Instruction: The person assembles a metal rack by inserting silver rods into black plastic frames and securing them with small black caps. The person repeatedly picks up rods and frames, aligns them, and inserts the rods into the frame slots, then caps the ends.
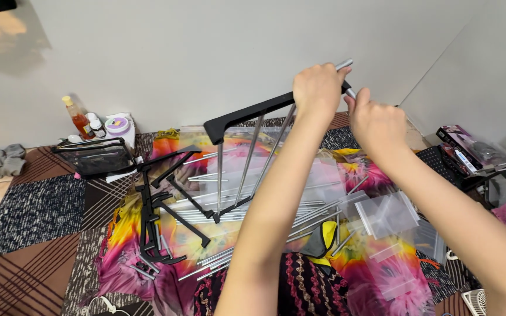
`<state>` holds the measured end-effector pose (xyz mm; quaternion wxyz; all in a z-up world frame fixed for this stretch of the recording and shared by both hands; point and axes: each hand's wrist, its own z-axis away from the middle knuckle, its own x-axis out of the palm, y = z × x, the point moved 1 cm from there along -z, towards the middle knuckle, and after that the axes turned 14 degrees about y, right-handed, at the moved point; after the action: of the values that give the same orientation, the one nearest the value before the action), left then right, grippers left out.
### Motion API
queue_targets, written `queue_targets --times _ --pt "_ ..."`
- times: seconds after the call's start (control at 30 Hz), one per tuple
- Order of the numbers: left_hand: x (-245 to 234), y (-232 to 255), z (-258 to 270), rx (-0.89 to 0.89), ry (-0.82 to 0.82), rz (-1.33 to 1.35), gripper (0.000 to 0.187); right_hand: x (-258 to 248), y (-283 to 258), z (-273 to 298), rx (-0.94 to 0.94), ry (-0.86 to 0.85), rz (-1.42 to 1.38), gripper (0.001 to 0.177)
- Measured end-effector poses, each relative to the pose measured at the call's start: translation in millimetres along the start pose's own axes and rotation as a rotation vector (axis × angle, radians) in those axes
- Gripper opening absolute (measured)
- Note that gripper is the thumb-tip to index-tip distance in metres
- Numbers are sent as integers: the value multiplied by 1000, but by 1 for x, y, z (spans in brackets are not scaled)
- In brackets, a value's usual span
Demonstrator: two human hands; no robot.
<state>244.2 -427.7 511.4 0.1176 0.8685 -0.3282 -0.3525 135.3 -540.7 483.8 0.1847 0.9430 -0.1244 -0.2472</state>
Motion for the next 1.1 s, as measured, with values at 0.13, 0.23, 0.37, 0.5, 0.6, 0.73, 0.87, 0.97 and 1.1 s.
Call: queue_targets --times 0.13,0.23,0.37,0.5,0.6,0.73,0.87,0.97,1.1 --pt "-1 -6 -2 -10 -1 -7 51 14 3 -5 199 -71 -278 42" --pt "-2 -6 5 -31 51 0 49 22 14 -14 524 -279 -804 50" --pt "1 0 11 -56 85 20 46 19 24 -17 1249 -775 -1579 43" --pt "7 1 6 24 94 24 44 8 24 -20 1198 -778 -1533 42" --pt "7 -5 0 44 151 -11 44 0 22 -32 718 -324 -1039 33" --pt "4 -9 6 68 104 -16 41 -11 14 -50 132 204 -749 30" --pt "-2 -7 14 178 86 -71 31 -1 4 -74 -23 57 -776 38" --pt "-8 -9 12 116 9 -50 33 6 6 -82 5 -107 -843 33" --pt "-16 -6 9 27 92 15 36 3 11 -78 27 -82 -795 26"
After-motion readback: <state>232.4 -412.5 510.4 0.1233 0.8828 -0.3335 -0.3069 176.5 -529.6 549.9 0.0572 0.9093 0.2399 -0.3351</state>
